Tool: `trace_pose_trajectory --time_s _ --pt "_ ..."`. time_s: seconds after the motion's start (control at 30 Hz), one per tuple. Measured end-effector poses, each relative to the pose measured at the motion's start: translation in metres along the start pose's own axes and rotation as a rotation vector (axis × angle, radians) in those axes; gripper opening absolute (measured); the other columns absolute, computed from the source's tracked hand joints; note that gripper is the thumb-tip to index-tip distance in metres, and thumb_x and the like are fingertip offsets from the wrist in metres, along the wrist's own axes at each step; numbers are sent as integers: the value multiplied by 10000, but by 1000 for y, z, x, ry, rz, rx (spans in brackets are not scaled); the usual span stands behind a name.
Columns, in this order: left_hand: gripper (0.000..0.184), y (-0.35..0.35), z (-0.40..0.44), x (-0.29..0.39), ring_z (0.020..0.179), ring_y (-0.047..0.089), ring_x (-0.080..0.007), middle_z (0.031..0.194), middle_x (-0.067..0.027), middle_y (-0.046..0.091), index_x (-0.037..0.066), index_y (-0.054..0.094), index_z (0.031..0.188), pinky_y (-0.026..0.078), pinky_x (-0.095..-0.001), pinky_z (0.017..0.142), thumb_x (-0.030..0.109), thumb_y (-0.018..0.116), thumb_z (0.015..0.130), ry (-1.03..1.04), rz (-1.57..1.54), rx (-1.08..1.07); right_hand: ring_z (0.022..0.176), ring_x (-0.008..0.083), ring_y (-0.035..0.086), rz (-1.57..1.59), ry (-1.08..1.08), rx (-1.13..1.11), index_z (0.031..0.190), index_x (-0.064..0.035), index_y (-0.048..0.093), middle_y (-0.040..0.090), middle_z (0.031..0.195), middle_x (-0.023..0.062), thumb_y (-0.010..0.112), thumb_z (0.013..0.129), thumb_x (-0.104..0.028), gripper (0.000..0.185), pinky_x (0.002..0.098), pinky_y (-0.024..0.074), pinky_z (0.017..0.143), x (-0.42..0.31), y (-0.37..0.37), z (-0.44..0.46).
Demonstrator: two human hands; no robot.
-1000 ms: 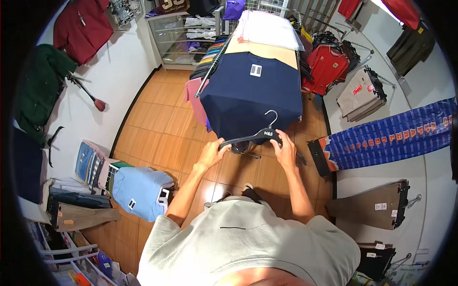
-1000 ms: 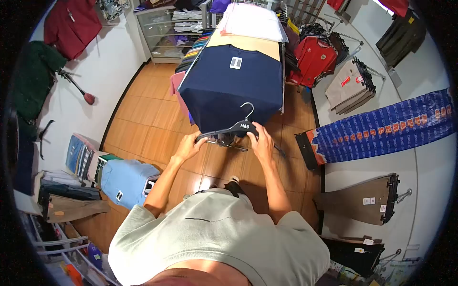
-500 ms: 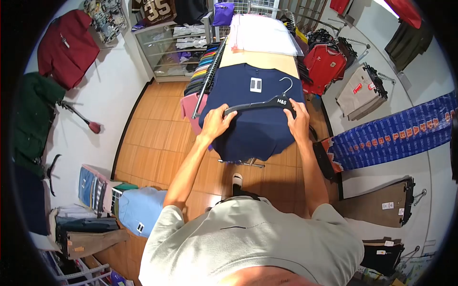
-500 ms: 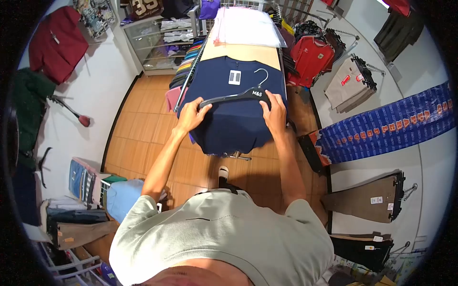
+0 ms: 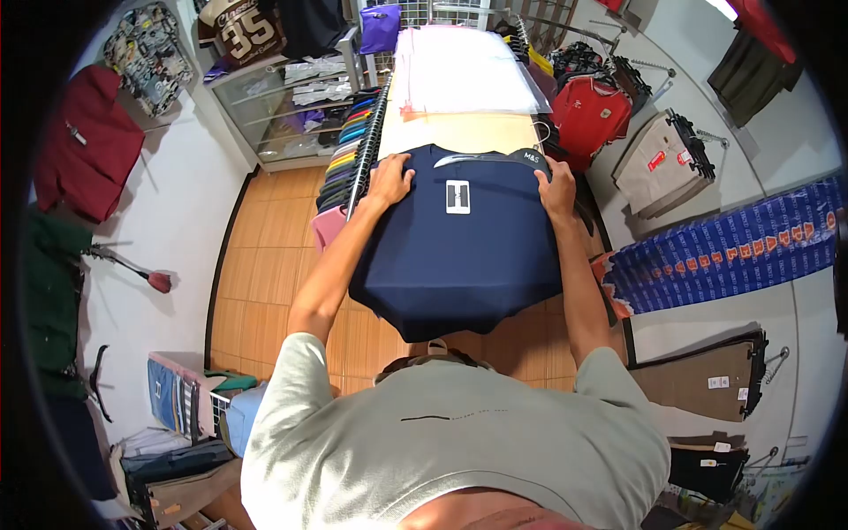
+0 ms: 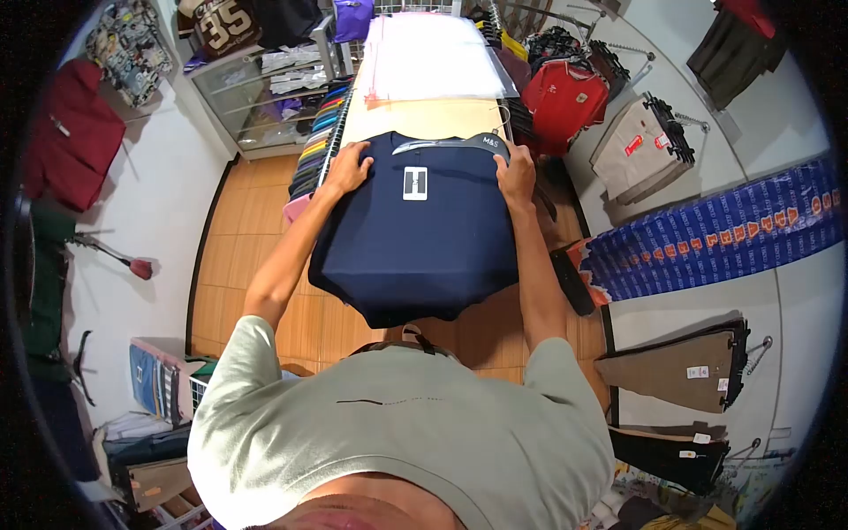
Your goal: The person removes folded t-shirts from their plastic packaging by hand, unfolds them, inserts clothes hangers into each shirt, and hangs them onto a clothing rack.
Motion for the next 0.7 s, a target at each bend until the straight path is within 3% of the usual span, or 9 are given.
trace_pose_trajectory --time_s 0.13,0.23,0.27,0.37,0.4,0.53,0.7 --pt "389 20 35 -10 1145 570 -356 1235 -159 607 91 609 1243 444 -541 929 237 641 884 -71 51 -49 946 371 616 -42 70 -8 1154 -33 644 625 1001 188 737 800 -162 389 413 497 849 13 12 8" --pt "296 29 62 -12 1097 596 -353 1169 -146 644 102 665 1122 447 -535 892 271 654 880 -143 54 -174 976 371 622 -89 146 -66 1165 -34 641 619 1029 187 721 813 -165 384 421 502 852 14 20 12" --pt "248 49 76 -34 1023 634 -331 1058 -144 686 95 687 1039 455 -518 861 284 659 880 -148 -103 -216 980 367 623 -90 167 -83 1168 -38 642 621 1033 184 724 813 -165 386 419 503 853 14 22 13" --pt "259 76 97 -69 948 661 -302 972 -143 706 75 690 1026 475 -466 840 289 664 884 -153 -259 -300 964 355 622 -95 197 -75 1167 -83 653 631 1020 174 728 804 -199 389 402 496 857 16 30 14" --pt "239 89 107 -84 855 668 -226 907 -128 709 44 704 965 496 -376 785 269 680 888 -105 -353 -325 965 354 623 -90 205 -85 1164 -84 655 632 1019 173 732 799 -201 391 401 496 857 13 31 15" --pt "214 74 109 -76 716 601 -129 767 -47 684 -10 707 861 490 -312 683 202 702 893 -77 -583 -431 984 364 623 -74 193 -109 1158 -44 653 627 1033 182 738 802 -187 393 416 504 852 -2 43 15" --pt "193 58 108 -65 801 634 -141 862 -66 714 -5 725 928 507 -304 759 183 712 883 -149 -622 -518 993 363 627 -23 214 -146 1134 -62 674 650 1038 195 742 794 -216 379 409 495 871 -30 72 14"
Point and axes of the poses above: each hand's wrist, its own z-axis towards the middle knuckle, its own y-axis out of the palm, x = y × z, the point moved 3 cm from there along z, towards the middle knuckle
